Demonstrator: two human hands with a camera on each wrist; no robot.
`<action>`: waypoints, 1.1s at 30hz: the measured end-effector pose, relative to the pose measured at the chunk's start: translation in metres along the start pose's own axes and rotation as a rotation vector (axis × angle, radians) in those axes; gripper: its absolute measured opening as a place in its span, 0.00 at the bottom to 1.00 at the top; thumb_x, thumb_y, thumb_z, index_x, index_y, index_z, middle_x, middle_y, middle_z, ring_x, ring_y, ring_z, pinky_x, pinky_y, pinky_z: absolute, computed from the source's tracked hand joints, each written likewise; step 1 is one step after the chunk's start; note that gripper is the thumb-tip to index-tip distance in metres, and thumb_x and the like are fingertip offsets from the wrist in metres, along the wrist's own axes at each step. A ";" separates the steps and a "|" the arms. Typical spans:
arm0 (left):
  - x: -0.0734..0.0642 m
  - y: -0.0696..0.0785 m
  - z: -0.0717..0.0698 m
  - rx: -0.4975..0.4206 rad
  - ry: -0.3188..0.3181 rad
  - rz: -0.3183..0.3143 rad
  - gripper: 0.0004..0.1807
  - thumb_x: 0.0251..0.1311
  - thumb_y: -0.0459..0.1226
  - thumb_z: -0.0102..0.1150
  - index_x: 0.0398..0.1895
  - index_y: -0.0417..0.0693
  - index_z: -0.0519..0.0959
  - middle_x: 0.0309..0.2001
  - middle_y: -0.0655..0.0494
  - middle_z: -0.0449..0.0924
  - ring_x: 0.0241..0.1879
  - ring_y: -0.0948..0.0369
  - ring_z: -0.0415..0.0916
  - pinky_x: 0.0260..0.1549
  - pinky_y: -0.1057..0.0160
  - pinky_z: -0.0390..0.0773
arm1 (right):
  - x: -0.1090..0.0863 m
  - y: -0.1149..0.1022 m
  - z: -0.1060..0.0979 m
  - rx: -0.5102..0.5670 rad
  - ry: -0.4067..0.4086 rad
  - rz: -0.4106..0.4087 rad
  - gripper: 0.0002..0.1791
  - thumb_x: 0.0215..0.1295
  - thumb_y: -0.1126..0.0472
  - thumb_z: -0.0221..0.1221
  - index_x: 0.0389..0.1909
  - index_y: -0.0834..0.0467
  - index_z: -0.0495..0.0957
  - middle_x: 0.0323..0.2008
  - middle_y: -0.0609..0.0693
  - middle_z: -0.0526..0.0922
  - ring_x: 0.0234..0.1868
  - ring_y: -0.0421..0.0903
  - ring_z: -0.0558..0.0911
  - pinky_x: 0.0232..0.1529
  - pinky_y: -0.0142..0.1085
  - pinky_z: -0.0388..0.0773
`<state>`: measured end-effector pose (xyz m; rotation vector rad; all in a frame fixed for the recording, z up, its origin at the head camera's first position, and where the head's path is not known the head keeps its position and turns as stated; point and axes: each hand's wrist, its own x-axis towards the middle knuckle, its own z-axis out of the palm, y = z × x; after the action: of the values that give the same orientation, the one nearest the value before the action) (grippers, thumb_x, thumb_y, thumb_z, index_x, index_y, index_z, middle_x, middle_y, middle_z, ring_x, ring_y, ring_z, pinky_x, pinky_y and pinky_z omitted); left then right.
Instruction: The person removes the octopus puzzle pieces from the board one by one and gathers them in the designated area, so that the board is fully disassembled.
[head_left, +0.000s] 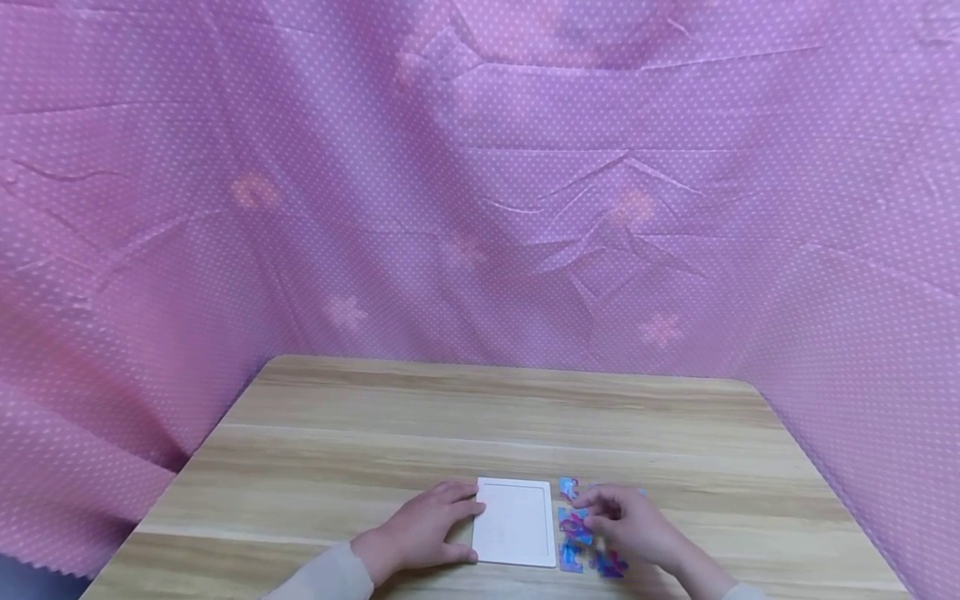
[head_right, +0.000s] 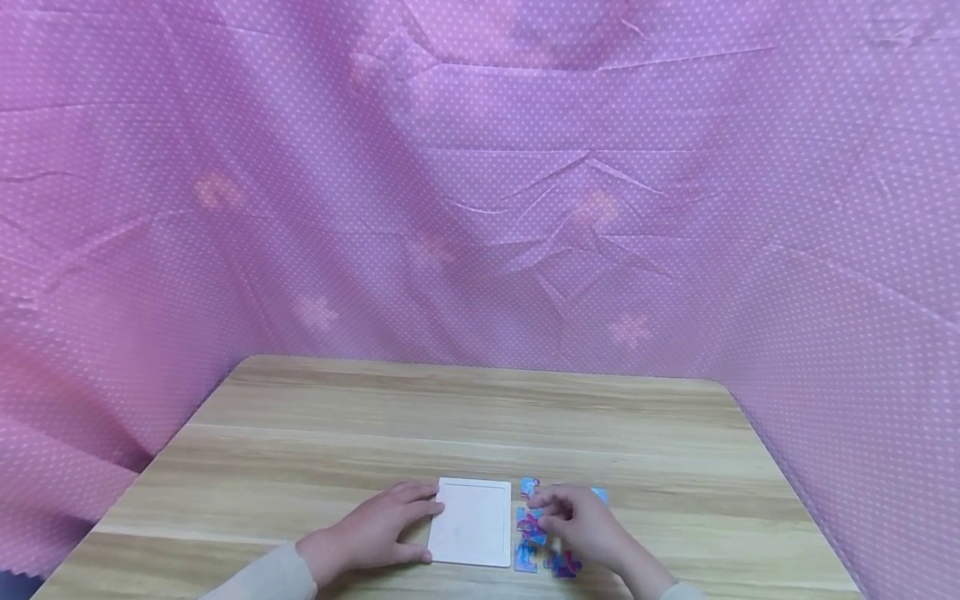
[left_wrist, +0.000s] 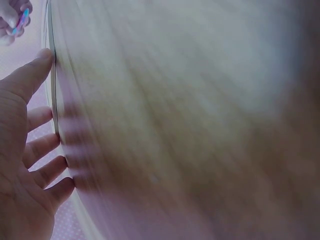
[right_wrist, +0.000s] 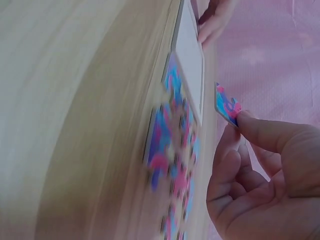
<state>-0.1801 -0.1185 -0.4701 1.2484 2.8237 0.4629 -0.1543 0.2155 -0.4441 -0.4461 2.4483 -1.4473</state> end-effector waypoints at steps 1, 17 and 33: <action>0.000 0.000 0.000 0.000 0.001 0.002 0.33 0.54 0.59 0.61 0.59 0.51 0.76 0.64 0.49 0.68 0.63 0.50 0.64 0.59 0.52 0.67 | -0.002 0.002 -0.003 -0.001 0.004 0.000 0.12 0.62 0.64 0.61 0.46 0.62 0.79 0.34 0.50 0.79 0.33 0.43 0.77 0.31 0.31 0.76; 0.002 -0.002 0.000 -0.005 -0.008 -0.006 0.34 0.54 0.60 0.61 0.60 0.52 0.75 0.64 0.50 0.68 0.63 0.51 0.63 0.59 0.52 0.67 | -0.039 0.029 -0.040 -0.051 -0.032 -0.004 0.11 0.60 0.65 0.62 0.43 0.63 0.82 0.36 0.50 0.83 0.33 0.38 0.78 0.35 0.30 0.77; 0.003 -0.004 -0.001 -0.010 -0.011 -0.001 0.34 0.55 0.60 0.60 0.60 0.52 0.75 0.65 0.50 0.67 0.64 0.51 0.63 0.60 0.52 0.66 | -0.046 0.042 -0.047 -0.055 -0.043 0.124 0.09 0.55 0.67 0.65 0.37 0.65 0.80 0.28 0.51 0.82 0.28 0.41 0.79 0.30 0.29 0.76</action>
<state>-0.1851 -0.1189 -0.4701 1.2444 2.8091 0.4676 -0.1355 0.2902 -0.4554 -0.3264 2.4402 -1.3098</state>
